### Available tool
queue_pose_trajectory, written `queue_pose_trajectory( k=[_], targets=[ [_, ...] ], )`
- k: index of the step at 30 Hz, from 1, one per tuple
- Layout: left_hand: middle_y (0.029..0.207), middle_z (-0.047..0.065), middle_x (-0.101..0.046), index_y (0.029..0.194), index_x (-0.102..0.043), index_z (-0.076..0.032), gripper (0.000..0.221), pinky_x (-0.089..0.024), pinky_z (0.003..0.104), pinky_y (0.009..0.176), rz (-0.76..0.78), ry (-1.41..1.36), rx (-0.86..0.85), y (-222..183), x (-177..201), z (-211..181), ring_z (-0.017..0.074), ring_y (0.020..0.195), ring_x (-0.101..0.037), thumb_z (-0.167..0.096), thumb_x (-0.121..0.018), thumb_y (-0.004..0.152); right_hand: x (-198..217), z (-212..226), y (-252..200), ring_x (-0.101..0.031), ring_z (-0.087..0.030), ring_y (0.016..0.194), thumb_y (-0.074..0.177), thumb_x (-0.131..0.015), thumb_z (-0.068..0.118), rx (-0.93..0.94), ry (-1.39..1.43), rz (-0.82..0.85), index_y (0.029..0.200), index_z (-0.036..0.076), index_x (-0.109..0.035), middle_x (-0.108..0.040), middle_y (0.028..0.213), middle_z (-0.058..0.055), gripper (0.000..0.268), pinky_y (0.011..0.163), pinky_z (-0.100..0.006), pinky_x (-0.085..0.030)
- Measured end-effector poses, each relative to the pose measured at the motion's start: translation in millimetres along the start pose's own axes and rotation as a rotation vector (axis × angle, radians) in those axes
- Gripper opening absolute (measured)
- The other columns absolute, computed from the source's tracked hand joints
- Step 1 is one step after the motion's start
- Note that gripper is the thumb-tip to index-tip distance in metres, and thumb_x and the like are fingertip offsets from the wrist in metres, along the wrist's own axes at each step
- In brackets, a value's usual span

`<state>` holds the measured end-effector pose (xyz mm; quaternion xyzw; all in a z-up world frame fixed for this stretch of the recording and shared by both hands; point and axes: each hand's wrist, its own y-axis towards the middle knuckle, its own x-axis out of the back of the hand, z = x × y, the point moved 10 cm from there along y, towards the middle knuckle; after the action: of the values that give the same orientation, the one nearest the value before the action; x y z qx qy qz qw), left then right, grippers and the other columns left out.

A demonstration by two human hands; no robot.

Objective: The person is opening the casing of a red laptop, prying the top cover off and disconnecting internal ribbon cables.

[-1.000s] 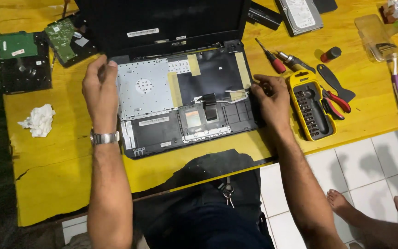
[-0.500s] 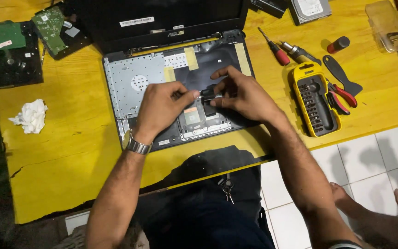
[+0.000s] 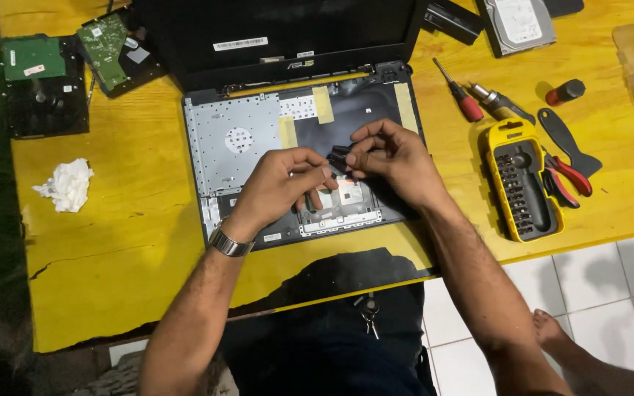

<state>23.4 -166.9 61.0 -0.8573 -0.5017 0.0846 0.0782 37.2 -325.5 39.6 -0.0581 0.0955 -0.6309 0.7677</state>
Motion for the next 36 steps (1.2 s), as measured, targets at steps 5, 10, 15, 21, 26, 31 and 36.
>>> queue_pose_trajectory(
  k=[5,10,15,21,26,31,36],
  targets=[
    [0.085,0.021,-0.074,0.106,-0.068,0.007,0.021,-0.055,0.025,0.049,-0.028,-0.009,-0.07,4.0,9.6,3.3,0.0226,0.064,-0.074,-0.01,-0.062,0.095,-7.2,15.7,-7.7,-0.073,-0.021,0.068,0.083,-0.078,-0.007,0.062,-0.128,0.072,0.112,-0.01,-0.063,-0.07,0.083,-0.019,0.033,0.057,-0.029,-0.063],
    [0.084,0.018,-0.072,0.101,-0.072,0.002,0.016,-0.058,0.026,0.057,-0.008,0.102,-0.18,6.1,12.1,-4.2,0.0205,0.07,-0.074,-0.011,-0.065,0.094,-10.4,43.5,-10.5,-0.066,-0.018,0.064,0.081,-0.083,-0.002,0.363,-0.46,0.101,0.104,0.001,-0.075,-0.071,0.082,-0.012,0.025,0.065,-0.034,-0.053],
    [0.072,0.011,-0.07,0.097,-0.073,-0.005,0.012,-0.05,0.026,0.062,0.018,0.174,-0.244,-1.3,5.8,-21.9,0.0134,0.066,-0.062,-0.013,-0.065,0.092,-27.3,67.2,-23.6,-0.06,-0.032,0.097,0.086,-0.082,0.007,0.63,-0.529,0.174,0.119,0.003,-0.073,-0.063,0.116,-0.019,0.034,0.089,-0.045,-0.048],
    [0.072,0.009,-0.071,0.099,-0.073,-0.007,0.013,-0.05,0.026,0.068,0.005,0.191,-0.331,-3.7,4.4,-27.4,0.0127,0.07,-0.062,-0.016,-0.063,0.095,-42.0,61.5,-21.6,-0.065,-0.035,0.099,0.097,-0.071,0.007,0.616,-0.473,0.233,0.108,0.0,-0.074,-0.072,0.099,-0.016,0.014,0.095,-0.048,-0.05],
    [0.07,0.009,-0.072,0.097,-0.074,-0.007,0.016,-0.051,0.024,0.068,-0.016,0.21,-0.355,-7.6,5.2,-35.3,0.0132,0.069,-0.065,-0.015,-0.06,0.1,-29.6,45.4,-10.3,-0.064,-0.031,0.091,0.097,-0.071,0.006,0.588,-0.392,0.2,0.104,0.0,-0.074,-0.071,0.091,-0.014,0.01,0.091,-0.045,-0.049],
    [0.07,0.01,-0.073,0.095,-0.075,-0.005,0.017,-0.052,0.024,0.059,-0.154,0.303,-0.355,-5.0,22.5,-26.2,0.015,0.06,-0.069,-0.012,-0.061,0.101,-17.6,51.1,-9.0,-0.063,-0.031,0.093,0.099,-0.069,0.004,0.578,-0.438,0.12,0.107,0.0,-0.074,-0.071,0.094,-0.015,0.01,0.091,-0.044,-0.048],
    [0.053,0.008,-0.061,0.078,-0.069,-0.006,0.027,-0.045,0.025,0.05,-0.276,0.483,-0.386,-3.8,34.9,-18.6,0.0149,0.046,-0.06,-0.021,-0.07,0.1,-16.9,63.1,-21.4,-0.06,-0.035,0.1,0.091,-0.072,-0.001,0.566,-0.577,0.197,0.109,0.001,-0.072,-0.07,0.105,-0.017,0.018,0.095,-0.048,-0.046]
  ],
)
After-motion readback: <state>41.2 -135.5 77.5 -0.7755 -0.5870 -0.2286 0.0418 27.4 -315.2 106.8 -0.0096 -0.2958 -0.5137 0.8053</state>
